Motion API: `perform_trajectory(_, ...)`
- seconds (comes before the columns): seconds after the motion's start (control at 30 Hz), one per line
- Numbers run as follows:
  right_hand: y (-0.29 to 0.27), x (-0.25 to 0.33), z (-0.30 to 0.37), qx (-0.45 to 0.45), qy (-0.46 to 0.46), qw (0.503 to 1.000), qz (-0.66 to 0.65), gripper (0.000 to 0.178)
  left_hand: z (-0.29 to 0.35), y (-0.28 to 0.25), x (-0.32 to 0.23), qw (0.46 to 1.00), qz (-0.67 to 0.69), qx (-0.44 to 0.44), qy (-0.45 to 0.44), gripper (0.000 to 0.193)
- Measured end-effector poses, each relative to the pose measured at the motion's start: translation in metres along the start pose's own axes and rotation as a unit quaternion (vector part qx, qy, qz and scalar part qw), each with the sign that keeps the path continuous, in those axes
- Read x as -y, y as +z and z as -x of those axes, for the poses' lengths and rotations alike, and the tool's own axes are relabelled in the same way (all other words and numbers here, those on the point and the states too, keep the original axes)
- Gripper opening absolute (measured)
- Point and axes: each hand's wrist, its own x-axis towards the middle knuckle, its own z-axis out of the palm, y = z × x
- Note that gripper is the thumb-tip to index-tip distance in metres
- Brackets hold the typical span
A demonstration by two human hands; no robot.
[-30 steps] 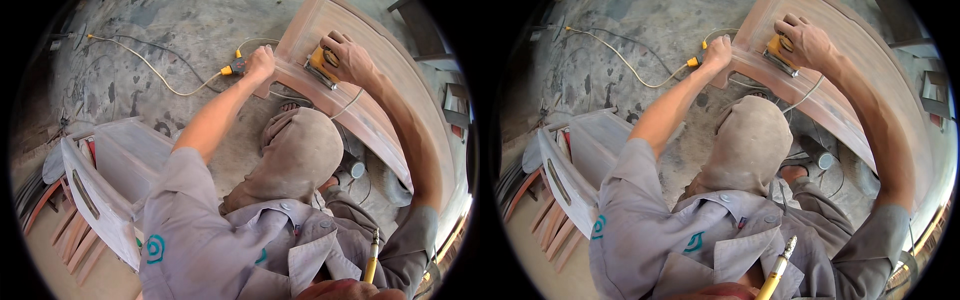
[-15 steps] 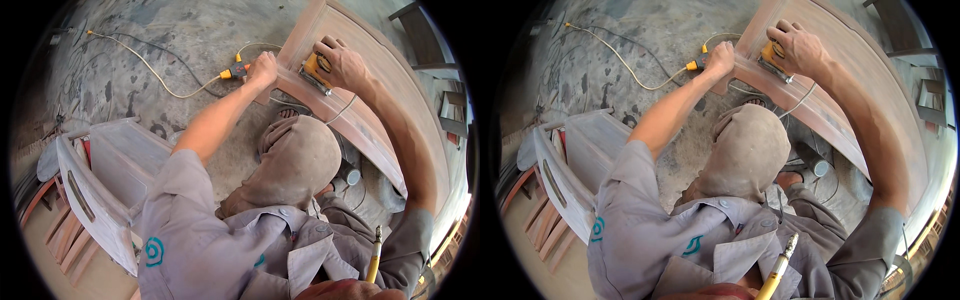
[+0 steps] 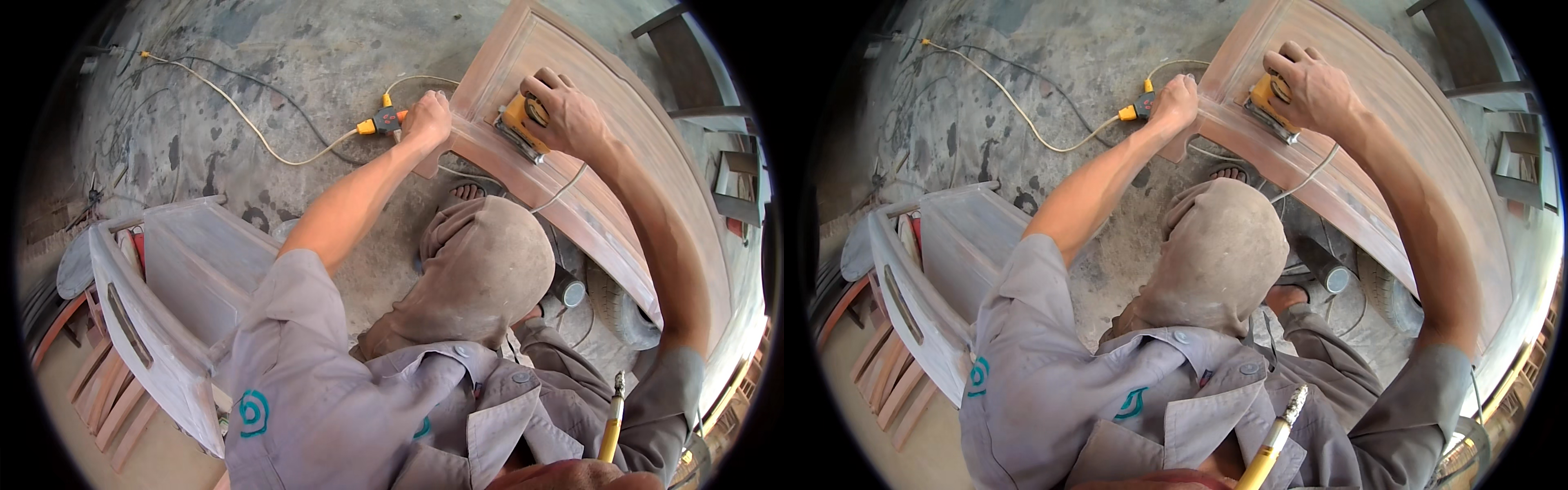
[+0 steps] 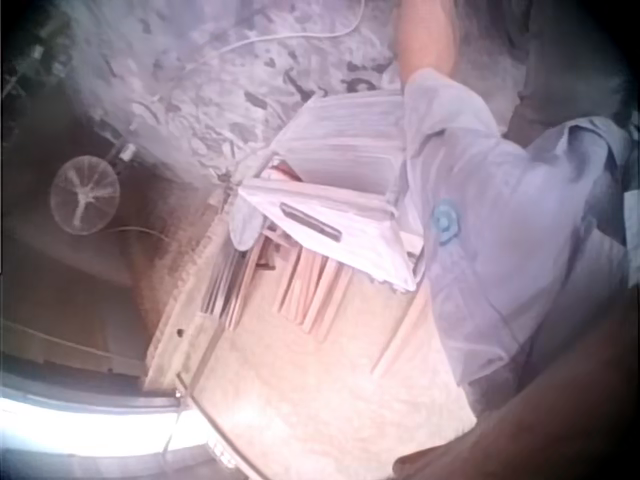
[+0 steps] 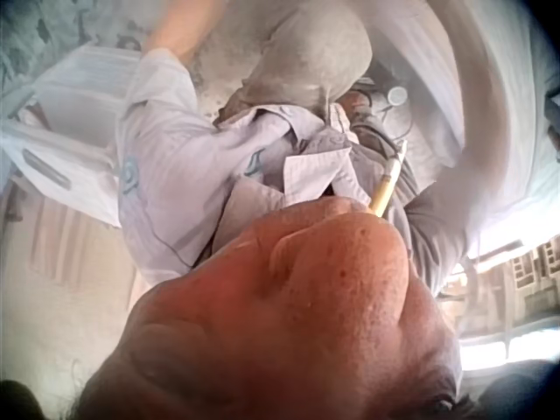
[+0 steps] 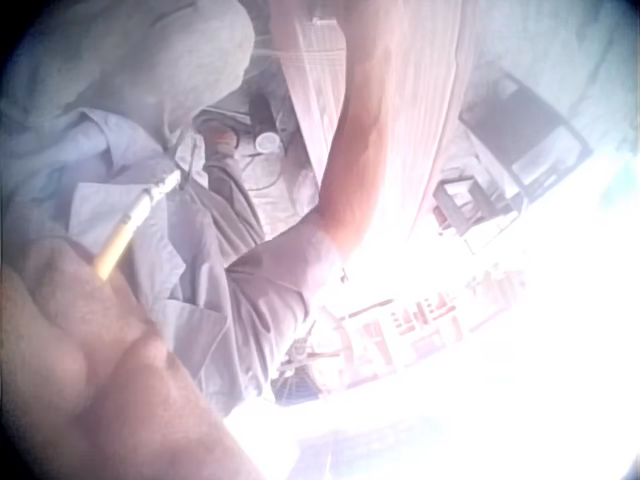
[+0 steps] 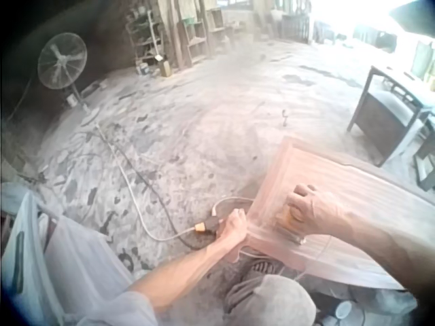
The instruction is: The person uses an electric sander to smooth the surface of a large wooden panel. They move the sander systematically across the panel's face and edges while sitting on the floor.
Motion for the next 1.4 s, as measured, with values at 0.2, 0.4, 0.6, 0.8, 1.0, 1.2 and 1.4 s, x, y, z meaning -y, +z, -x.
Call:
perform_trajectory(0.2,0.008,0.010,-0.022,-0.006,-0.021,1.000,-0.015,0.039,-0.001,-0.001,0.003,1.000,-0.007,-0.005,0.005,0.053)
perform_trajectory(0.4,0.004,-0.006,0.008,-0.018,-0.006,1.000,-0.018,0.040,0.001,-0.002,0.001,1.000,-0.013,0.002,-0.005,0.052)
perform_trajectory(0.6,0.004,-0.008,-0.002,-0.037,0.128,0.991,-0.028,0.051,0.003,-0.003,-0.007,1.000,0.004,-0.008,-0.003,0.051)
perform_trajectory(0.8,0.004,0.002,-0.010,-0.083,0.221,0.951,-0.198,0.102,0.004,-0.022,-0.091,0.962,0.061,-0.066,0.257,0.061)
perform_trajectory(1.0,0.035,-0.015,0.109,-0.193,0.268,0.886,-0.326,0.078,0.019,-0.011,-0.171,0.967,-0.160,0.022,0.199,0.083)
perform_trajectory(1.2,0.114,-0.142,0.366,-0.185,0.500,0.840,0.098,0.060,0.007,-0.041,-0.181,0.955,-0.220,0.057,0.193,0.078)
perform_trajectory(1.4,0.136,-0.131,0.411,-0.183,0.595,0.775,0.108,0.063,0.002,-0.102,-0.150,0.881,-0.377,-0.045,0.282,0.066)
